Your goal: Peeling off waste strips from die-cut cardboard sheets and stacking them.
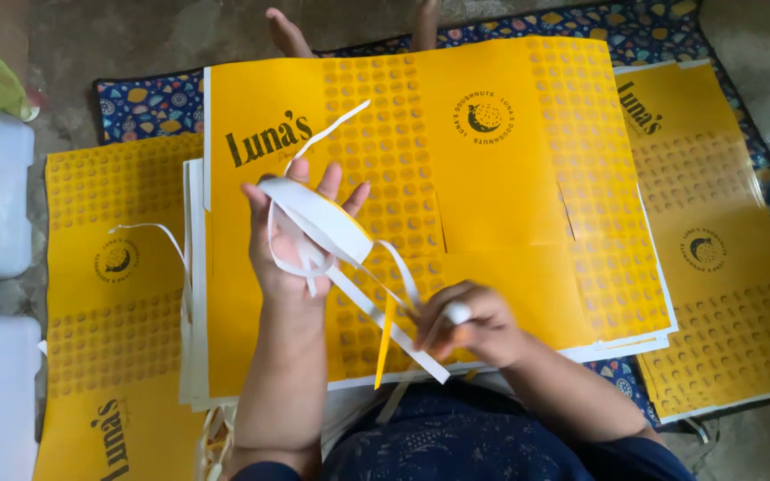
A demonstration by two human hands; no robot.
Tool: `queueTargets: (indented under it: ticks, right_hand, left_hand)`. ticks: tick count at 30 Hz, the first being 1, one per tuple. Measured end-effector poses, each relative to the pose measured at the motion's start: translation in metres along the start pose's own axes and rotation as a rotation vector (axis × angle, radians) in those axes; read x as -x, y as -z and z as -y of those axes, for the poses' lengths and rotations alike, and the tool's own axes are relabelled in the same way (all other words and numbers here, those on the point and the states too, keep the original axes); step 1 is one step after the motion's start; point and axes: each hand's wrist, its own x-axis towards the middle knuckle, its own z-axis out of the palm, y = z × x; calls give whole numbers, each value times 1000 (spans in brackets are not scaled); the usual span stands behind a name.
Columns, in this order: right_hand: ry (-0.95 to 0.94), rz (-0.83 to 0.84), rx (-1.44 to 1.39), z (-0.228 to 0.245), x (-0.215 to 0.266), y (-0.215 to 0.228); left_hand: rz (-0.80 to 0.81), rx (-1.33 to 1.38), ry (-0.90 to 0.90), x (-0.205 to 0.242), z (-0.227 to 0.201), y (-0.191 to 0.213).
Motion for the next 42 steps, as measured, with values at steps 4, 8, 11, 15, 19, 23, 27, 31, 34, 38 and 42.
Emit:
queueTargets:
  ticks: [4,8,11,15,19,23,27,31,34,38,42]
  right_hand:
    - [-146,34,324,-22,13,-9]
    - [-131,-186,354,-34,33,39]
    - [-63,-662,696,-25,23,57]
    - [215,-755,810,7,3,76]
    - [670,-499,1162,24,-17,32]
    - [-38,7,1265,-4,-12,-15]
    - [-381,97,1414,-40,15,0]
    - [-192,168,1630,-43,30,17]
    - [-513,119,1478,-30,36,15]
    - [-336,180,1361,-5,44,29]
    - [20,352,1542,21,29,34]
  left_hand:
    - [221,90,72,-13,9,6]
    - [284,0,-56,-12,14,19]
    - [257,-11,-99,-6,9,25]
    - [236,-149,-165,-2,21,23]
    - [44,-529,-322,14,60,-9]
    - [62,-422,-242,19,79,-8]
    - [-6,-278,-235,14,70,7]
    - [-424,-451,-229,9,35,-4]
    - [-436,-353,-245,2,-3,8]
    - [-398,-411,-179,3,-18,4]
    - [-327,-454,-33,5,-12,3]
